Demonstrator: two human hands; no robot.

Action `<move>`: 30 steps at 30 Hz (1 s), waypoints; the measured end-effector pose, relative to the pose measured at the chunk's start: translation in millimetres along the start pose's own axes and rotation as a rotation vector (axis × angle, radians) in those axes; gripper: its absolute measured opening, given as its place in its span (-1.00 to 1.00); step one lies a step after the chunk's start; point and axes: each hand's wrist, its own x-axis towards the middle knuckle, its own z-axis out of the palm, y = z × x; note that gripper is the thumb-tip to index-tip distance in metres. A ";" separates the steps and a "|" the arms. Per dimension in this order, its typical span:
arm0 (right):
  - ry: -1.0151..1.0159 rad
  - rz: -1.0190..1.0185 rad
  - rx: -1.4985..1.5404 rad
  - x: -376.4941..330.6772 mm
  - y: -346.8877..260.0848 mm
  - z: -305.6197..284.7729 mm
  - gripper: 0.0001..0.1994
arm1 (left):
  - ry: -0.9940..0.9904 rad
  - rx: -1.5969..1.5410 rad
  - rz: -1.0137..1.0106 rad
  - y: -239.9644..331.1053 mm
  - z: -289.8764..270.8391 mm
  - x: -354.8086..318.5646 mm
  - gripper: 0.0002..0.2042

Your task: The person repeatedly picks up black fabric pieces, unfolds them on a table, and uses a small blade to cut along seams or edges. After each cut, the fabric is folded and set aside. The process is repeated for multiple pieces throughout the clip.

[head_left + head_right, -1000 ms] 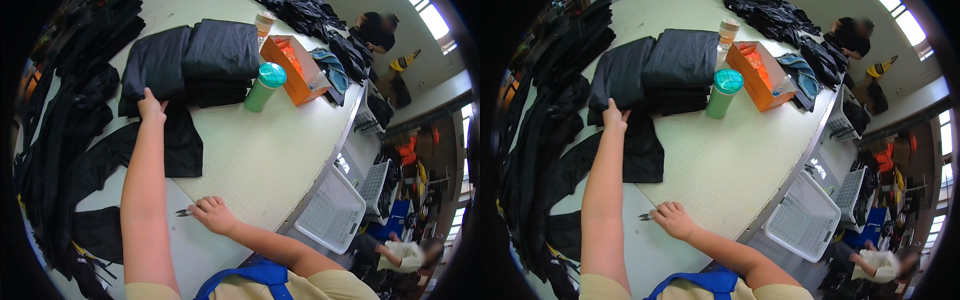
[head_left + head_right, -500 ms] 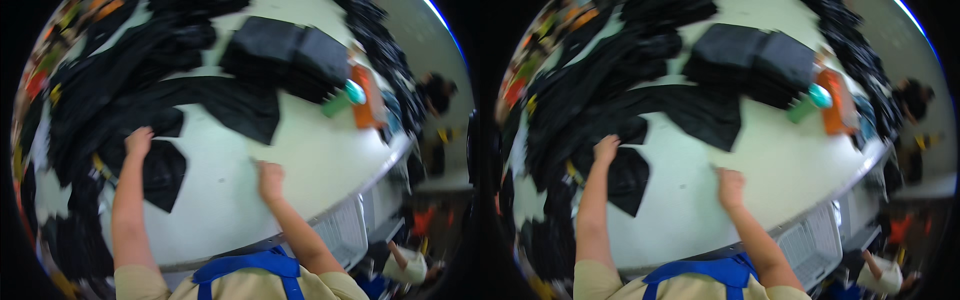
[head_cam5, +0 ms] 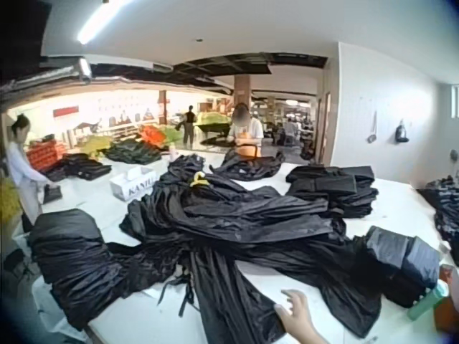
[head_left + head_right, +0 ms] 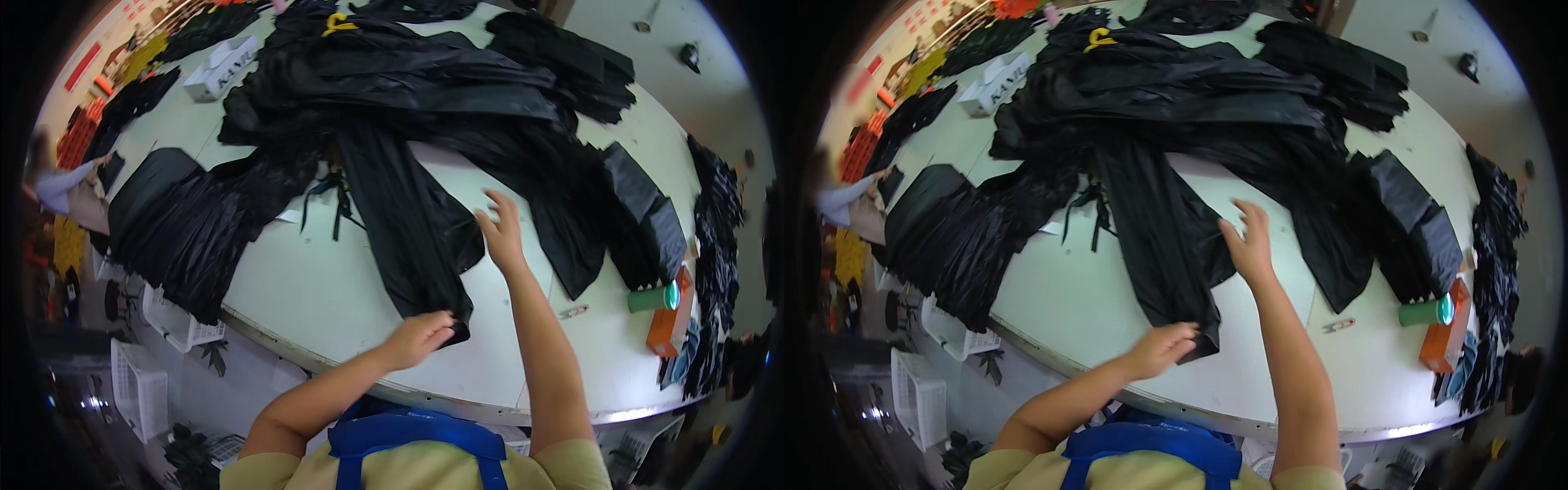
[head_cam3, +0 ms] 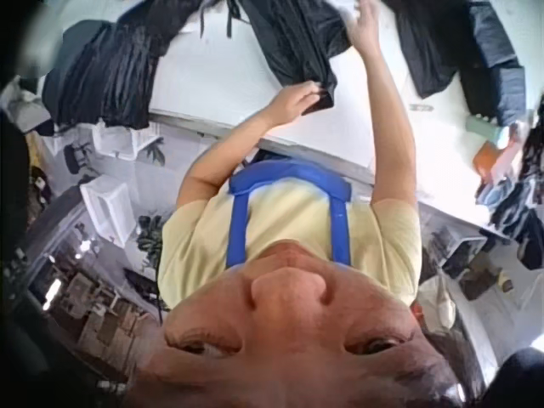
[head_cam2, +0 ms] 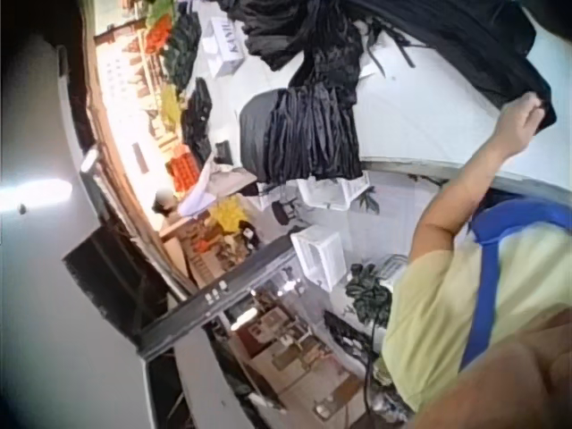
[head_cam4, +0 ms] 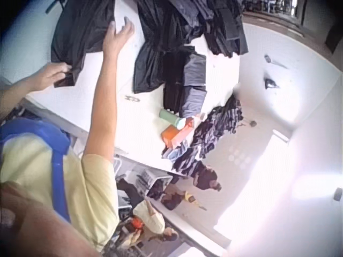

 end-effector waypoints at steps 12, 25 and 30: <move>-0.057 -0.190 -0.647 80.3 -68.2 172.4 -0.13 | -0.251 -0.220 0.106 -10.4 17.8 -22.2 -0.83; -0.383 -0.679 0.004 81.8 -284.1 84.5 -0.86 | 0.002 -0.189 0.279 -0.7 -30.0 58.3 -0.62; -1.367 -0.932 0.570 -89.6 -296.3 8.5 -0.90 | 0.465 -1.862 0.374 -39.8 -200.6 6.9 -0.55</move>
